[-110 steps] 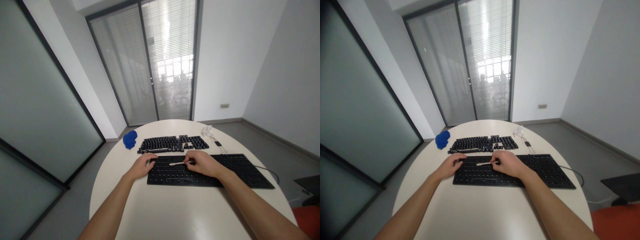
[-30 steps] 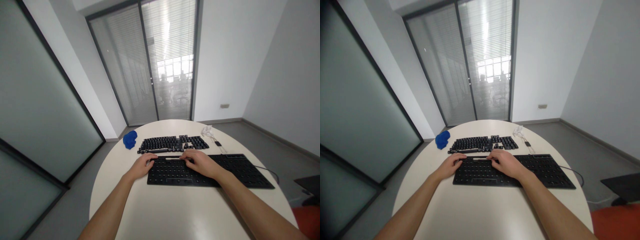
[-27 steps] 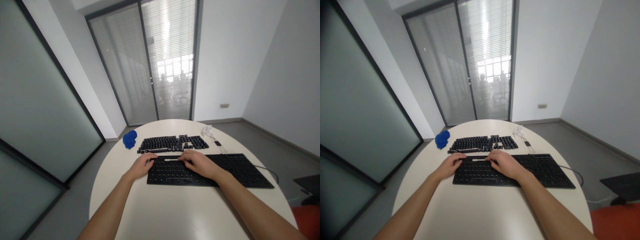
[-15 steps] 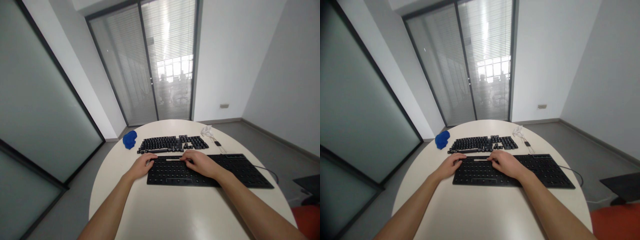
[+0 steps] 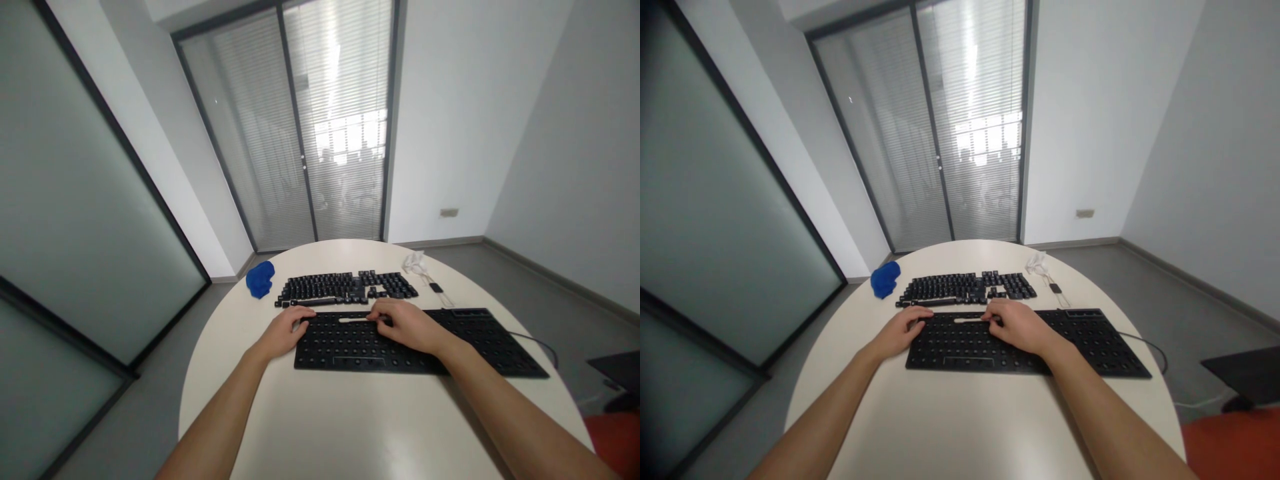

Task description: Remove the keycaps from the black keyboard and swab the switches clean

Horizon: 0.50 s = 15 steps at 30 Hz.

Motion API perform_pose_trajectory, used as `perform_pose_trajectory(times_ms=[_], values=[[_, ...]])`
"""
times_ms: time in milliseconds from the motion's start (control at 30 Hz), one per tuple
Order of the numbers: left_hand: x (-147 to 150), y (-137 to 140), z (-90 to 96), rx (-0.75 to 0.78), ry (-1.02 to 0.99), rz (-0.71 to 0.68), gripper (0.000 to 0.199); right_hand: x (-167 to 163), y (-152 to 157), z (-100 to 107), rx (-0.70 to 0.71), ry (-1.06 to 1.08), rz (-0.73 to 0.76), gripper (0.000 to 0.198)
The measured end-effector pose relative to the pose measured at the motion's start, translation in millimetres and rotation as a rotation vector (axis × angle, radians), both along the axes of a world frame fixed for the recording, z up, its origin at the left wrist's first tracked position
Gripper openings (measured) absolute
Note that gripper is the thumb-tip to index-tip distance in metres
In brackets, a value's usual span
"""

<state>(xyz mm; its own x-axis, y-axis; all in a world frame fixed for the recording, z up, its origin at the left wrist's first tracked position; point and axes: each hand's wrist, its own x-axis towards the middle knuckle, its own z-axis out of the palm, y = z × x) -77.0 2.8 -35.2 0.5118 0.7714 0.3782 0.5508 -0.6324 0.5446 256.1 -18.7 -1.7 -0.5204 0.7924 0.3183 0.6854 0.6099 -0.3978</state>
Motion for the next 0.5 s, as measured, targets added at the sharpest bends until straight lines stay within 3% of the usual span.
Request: perform_pose_trajectory(times_ms=[500], values=[[-2,0,-2.8,0.000,0.003,-0.006,0.029,15,7,-3,-0.059,0.036,-0.016,0.008]])
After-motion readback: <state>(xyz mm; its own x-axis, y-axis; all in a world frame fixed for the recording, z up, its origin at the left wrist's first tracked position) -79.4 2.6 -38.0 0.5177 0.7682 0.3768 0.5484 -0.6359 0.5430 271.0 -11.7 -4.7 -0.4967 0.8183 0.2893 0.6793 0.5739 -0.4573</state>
